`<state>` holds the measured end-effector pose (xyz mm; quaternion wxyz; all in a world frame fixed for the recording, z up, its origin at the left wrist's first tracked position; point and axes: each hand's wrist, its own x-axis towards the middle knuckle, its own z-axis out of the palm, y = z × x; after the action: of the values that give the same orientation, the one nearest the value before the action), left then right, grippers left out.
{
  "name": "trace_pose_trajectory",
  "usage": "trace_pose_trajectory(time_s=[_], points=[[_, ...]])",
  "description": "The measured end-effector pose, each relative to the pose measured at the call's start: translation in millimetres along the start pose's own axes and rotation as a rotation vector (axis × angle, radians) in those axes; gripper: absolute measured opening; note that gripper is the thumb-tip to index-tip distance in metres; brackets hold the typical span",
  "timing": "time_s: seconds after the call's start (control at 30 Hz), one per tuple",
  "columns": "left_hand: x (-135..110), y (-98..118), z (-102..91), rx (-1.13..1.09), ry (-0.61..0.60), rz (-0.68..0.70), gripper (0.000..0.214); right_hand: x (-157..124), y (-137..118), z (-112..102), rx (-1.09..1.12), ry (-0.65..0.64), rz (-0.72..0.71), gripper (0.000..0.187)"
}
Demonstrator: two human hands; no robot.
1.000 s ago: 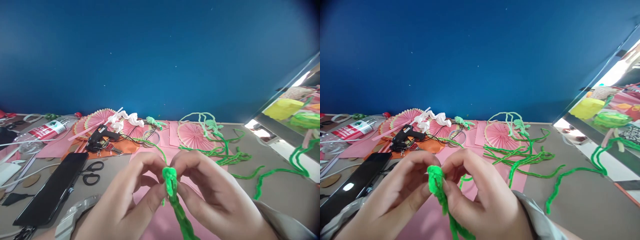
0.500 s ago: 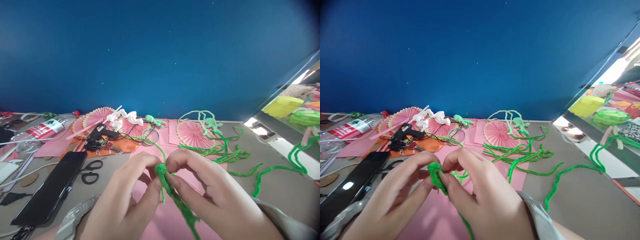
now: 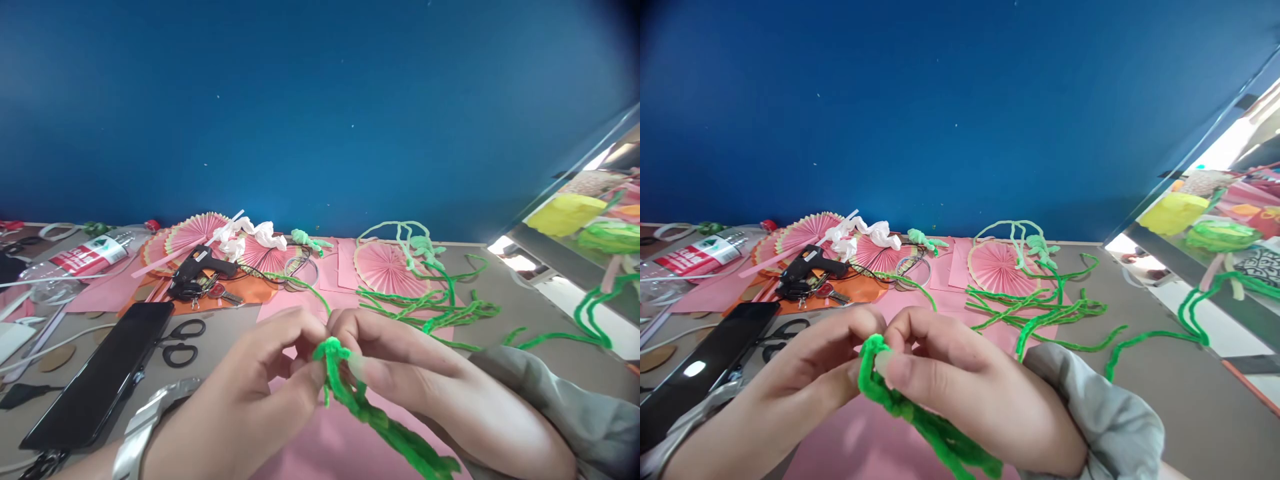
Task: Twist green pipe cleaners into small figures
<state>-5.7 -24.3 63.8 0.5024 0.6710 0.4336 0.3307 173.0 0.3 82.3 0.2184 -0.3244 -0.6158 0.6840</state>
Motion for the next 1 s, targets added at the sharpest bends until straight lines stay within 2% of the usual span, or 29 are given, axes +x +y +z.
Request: trace_pose_trajectory(time_s=[0.13,0.23,0.33,0.43,0.5,0.57,0.77,1.0], points=[[-4,0,-1.0,0.280,0.158,0.155,0.010,1,6,6,-0.133,0.103,-0.113,0.014],[-6,2,-3.5,0.379,0.216,0.203,0.015,3,13,9,-0.314,0.221,-0.301,0.009],[-4,5,-8.0,0.172,0.099,0.094,0.014,4,17,9,-0.366,0.274,-0.376,0.010],[0,5,-13.3,-0.258,-0.093,-0.044,0.007,3,17,8,-0.281,0.250,-0.340,0.009],[2,2,-15.5,-0.522,-0.195,-0.056,0.009,2,16,8,-0.226,0.245,-0.346,0.007],[3,-1,-15.8,-0.662,-0.231,-0.058,0.015,2,16,8,-0.197,0.256,-0.360,0.006],[2,-3,-11.4,-0.589,-0.114,-0.212,0.007,7,19,6,-0.226,0.298,-0.264,0.009],[7,-1,-8.2,-0.535,-0.001,-0.243,0.014,14,24,4,-0.209,0.301,-0.211,0.013]])
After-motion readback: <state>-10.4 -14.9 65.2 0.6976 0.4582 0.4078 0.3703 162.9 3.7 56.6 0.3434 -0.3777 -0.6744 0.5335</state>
